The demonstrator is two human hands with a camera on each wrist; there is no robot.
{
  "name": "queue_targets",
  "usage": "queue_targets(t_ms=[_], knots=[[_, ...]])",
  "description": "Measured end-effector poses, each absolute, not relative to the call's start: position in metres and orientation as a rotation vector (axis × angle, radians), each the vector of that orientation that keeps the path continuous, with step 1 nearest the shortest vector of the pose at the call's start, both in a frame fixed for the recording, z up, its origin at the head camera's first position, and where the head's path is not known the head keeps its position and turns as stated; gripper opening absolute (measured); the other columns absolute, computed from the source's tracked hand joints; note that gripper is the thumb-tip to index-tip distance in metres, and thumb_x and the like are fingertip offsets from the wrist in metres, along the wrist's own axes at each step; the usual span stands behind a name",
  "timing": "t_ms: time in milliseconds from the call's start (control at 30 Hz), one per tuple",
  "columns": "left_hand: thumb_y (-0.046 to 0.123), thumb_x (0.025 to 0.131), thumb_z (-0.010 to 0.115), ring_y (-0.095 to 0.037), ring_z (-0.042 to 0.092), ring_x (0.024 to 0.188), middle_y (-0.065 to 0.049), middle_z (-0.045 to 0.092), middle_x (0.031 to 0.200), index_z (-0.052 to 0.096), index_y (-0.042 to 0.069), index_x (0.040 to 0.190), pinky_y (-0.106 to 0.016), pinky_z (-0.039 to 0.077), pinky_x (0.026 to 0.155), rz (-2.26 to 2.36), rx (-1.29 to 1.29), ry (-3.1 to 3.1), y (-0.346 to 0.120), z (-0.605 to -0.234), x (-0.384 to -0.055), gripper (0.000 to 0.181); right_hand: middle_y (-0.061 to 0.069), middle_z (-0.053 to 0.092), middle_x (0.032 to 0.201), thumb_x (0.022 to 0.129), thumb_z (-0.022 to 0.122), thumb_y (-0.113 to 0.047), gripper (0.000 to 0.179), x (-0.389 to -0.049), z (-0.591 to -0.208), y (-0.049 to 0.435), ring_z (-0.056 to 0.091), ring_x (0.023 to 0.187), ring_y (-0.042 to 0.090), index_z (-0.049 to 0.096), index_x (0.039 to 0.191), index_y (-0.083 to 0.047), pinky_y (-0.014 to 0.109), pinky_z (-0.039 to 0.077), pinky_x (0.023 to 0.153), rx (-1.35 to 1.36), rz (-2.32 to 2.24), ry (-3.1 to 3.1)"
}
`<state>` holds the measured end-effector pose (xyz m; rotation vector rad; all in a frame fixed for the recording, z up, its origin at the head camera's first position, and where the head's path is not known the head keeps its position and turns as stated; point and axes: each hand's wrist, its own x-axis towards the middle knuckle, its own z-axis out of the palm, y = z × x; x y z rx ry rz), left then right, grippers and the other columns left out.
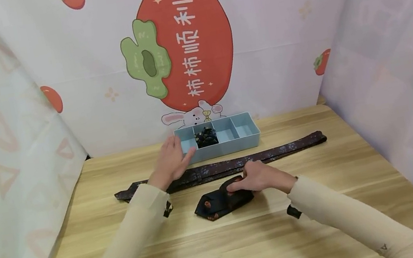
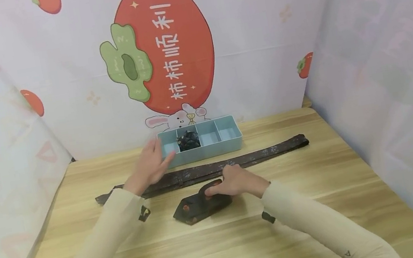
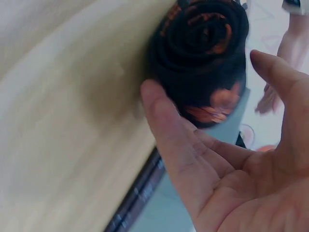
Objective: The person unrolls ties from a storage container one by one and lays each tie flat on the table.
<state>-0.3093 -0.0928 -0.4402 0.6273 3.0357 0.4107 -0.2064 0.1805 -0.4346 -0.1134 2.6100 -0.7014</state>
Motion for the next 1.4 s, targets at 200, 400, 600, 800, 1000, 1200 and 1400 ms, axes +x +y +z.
queue_targets(t_ms=[200, 400, 600, 800, 1000, 1200, 1400], knots=[[0.045, 0.111, 0.046, -0.038, 0.066, 0.117, -0.025, 0.064, 0.133, 0.057, -0.007, 0.138, -0.052, 0.056, 0.103, 0.355, 0.683, 3.097, -0.109, -0.418, -0.266, 0.06, -0.007, 0.034, 0.048, 0.096, 0.074, -0.052, 0.056, -0.205, -0.411, 0.195, 0.026, 0.046, 0.01, 0.061, 0.056, -0.013, 0.026, 0.026, 0.05, -0.246, -0.644, 2.668], [0.022, 0.103, 0.066, -0.017, 0.069, 0.087, -0.011, 0.073, 0.105, 0.069, 0.0, 0.117, -0.037, 0.061, 0.078, 0.79, 0.801, 2.855, -0.109, -0.416, -0.23, 0.026, -0.004, 0.064, 0.074, 0.096, 0.077, -0.026, 0.02, -0.204, -0.391, 0.194, 0.057, 0.066, 0.007, 0.073, 0.094, -0.007, 0.027, 0.052, 0.062, -0.49, -0.664, 2.722], [0.013, 0.1, 0.07, -0.009, 0.068, 0.083, -0.004, 0.074, 0.096, 0.07, 0.001, 0.112, -0.029, 0.06, 0.076, 0.954, 0.847, 2.631, -0.096, -0.436, -0.208, 0.018, 0.009, 0.076, 0.105, 0.094, 0.08, -0.016, 0.026, -0.197, -0.386, 0.176, 0.072, 0.093, 0.015, 0.074, 0.116, -0.003, 0.035, 0.063, 0.086, -0.719, -0.765, 2.741], [0.01, 0.096, 0.073, -0.014, 0.066, 0.086, -0.008, 0.071, 0.099, 0.069, -0.001, 0.111, -0.036, 0.059, 0.08, 0.972, 0.852, 2.614, -0.083, -0.459, -0.194, 0.019, 0.007, 0.076, 0.112, 0.092, 0.083, -0.016, 0.031, -0.196, -0.399, 0.153, 0.073, 0.099, 0.02, 0.074, 0.119, -0.007, 0.037, 0.063, 0.09, -0.933, -0.751, 2.708], [0.008, 0.094, 0.074, -0.016, 0.06, 0.085, -0.01, 0.067, 0.098, 0.07, -0.002, 0.11, -0.038, 0.055, 0.078, 0.955, 0.818, 2.632, -0.082, -0.477, -0.188, 0.02, 0.014, 0.074, 0.117, 0.091, 0.084, -0.014, 0.033, -0.202, -0.416, 0.137, 0.072, 0.103, 0.028, 0.073, 0.122, -0.006, 0.043, 0.062, 0.091, -1.111, -0.706, 2.618], [0.007, 0.092, 0.076, -0.016, 0.057, 0.085, -0.01, 0.066, 0.098, 0.069, -0.002, 0.11, -0.036, 0.052, 0.076, 0.936, 0.802, 2.653, -0.083, -0.487, -0.188, 0.022, 0.011, 0.075, 0.115, 0.091, 0.084, -0.016, 0.031, -0.209, -0.431, 0.129, 0.072, 0.102, 0.025, 0.075, 0.119, -0.006, 0.035, 0.061, 0.088, -1.167, -0.646, 2.594], [0.01, 0.093, 0.078, -0.018, 0.054, 0.086, -0.01, 0.061, 0.1, 0.068, 0.0, 0.11, -0.038, 0.05, 0.077, 0.904, 0.76, 2.661, -0.081, -0.488, -0.187, 0.023, 0.007, 0.075, 0.11, 0.09, 0.086, -0.019, 0.027, -0.209, -0.438, 0.133, 0.07, 0.1, 0.022, 0.077, 0.113, -0.009, 0.035, 0.061, 0.089, -1.185, -0.573, 2.631]])
